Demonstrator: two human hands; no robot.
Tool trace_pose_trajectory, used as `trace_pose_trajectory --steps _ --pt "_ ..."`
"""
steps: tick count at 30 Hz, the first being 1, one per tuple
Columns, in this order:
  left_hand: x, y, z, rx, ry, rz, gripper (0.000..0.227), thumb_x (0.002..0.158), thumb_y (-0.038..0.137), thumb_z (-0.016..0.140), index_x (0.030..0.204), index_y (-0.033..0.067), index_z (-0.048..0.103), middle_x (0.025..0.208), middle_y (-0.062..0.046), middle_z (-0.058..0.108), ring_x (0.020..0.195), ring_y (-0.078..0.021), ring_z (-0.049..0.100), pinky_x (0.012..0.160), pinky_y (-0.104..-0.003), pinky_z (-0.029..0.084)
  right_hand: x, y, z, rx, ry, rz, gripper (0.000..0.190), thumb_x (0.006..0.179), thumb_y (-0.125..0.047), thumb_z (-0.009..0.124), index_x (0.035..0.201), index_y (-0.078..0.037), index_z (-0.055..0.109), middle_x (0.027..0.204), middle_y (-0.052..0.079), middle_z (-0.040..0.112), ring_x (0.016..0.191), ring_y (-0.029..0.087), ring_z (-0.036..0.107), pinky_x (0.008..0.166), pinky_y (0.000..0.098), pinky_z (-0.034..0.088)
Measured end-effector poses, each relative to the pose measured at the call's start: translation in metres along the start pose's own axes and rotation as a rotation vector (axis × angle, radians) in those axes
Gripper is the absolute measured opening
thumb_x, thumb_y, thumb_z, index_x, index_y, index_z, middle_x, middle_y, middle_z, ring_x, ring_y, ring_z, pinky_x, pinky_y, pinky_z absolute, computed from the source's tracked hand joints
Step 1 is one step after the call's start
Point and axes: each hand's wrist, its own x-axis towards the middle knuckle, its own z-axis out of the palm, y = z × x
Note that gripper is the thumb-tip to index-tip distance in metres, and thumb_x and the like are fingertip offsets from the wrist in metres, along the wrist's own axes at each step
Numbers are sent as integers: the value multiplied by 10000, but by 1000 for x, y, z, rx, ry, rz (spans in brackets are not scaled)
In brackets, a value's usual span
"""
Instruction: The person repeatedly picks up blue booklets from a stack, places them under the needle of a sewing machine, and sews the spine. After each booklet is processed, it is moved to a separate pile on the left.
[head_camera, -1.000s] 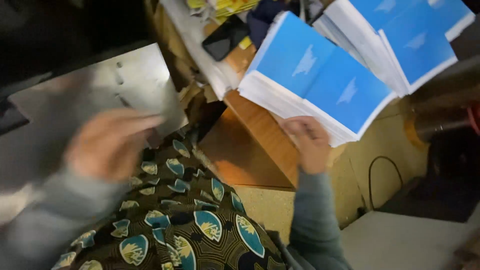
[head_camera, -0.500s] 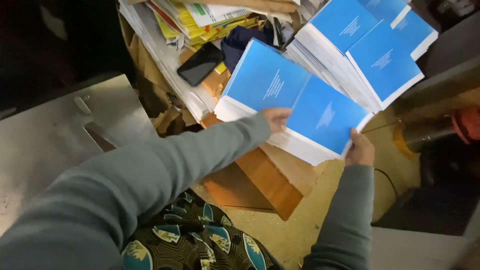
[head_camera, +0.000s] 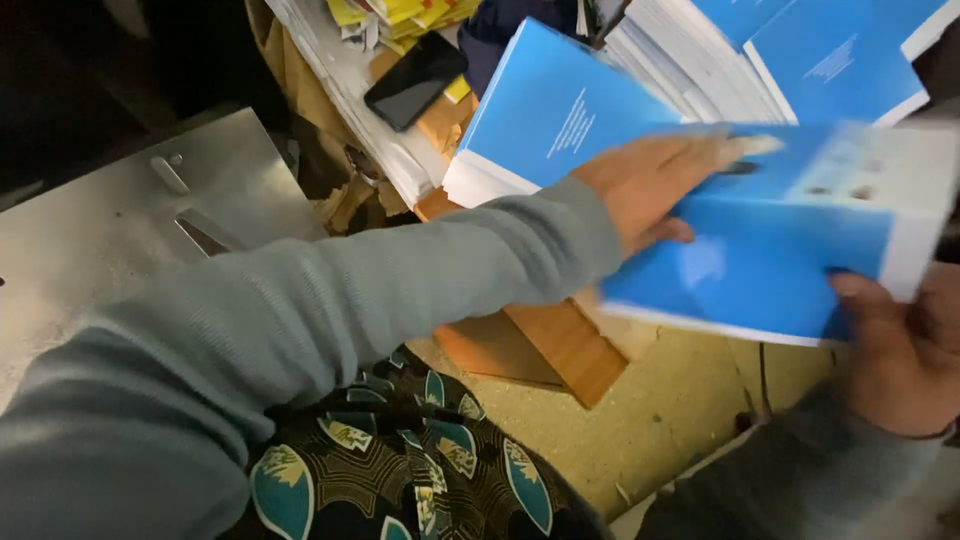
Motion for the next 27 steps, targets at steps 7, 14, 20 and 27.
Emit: trace_pose_trajectory --steps 7,14,20,27 --pt "-107 -15 4 -437 186 -329 396 953 238 585 1323 149 475 1134 -70 695 1074 -275 672 883 -400 542 -17 -6 35 547 -273 -71 613 815 -538 707 1152 -37 606 931 -35 608 835 77 557 914 277 502" --pt "-179 -101 95 -588 401 -530 649 897 322 724 1441 111 439 1353 -151 560 1280 -310 514 1143 -423 382 -113 33 205 -256 272 91 1160 441 -628 993 1310 -25 516 1183 160 655 1077 282 642 960 393 493" --pt "-197 -107 116 -558 274 -455 450 857 196 745 1259 112 559 1135 -139 654 1139 -343 600 991 -457 492 -121 3 175 -247 -38 296 963 451 -577 969 1233 -149 604 1117 70 679 1048 249 650 933 382 513" --pt "-150 -58 -6 -1106 682 -1071 396 740 65 712 1113 21 585 1067 -149 605 890 -283 621 786 -432 536 -95 16 150 -267 -244 436 635 617 -388 886 1167 -148 679 1019 98 691 993 310 649 888 429 503"
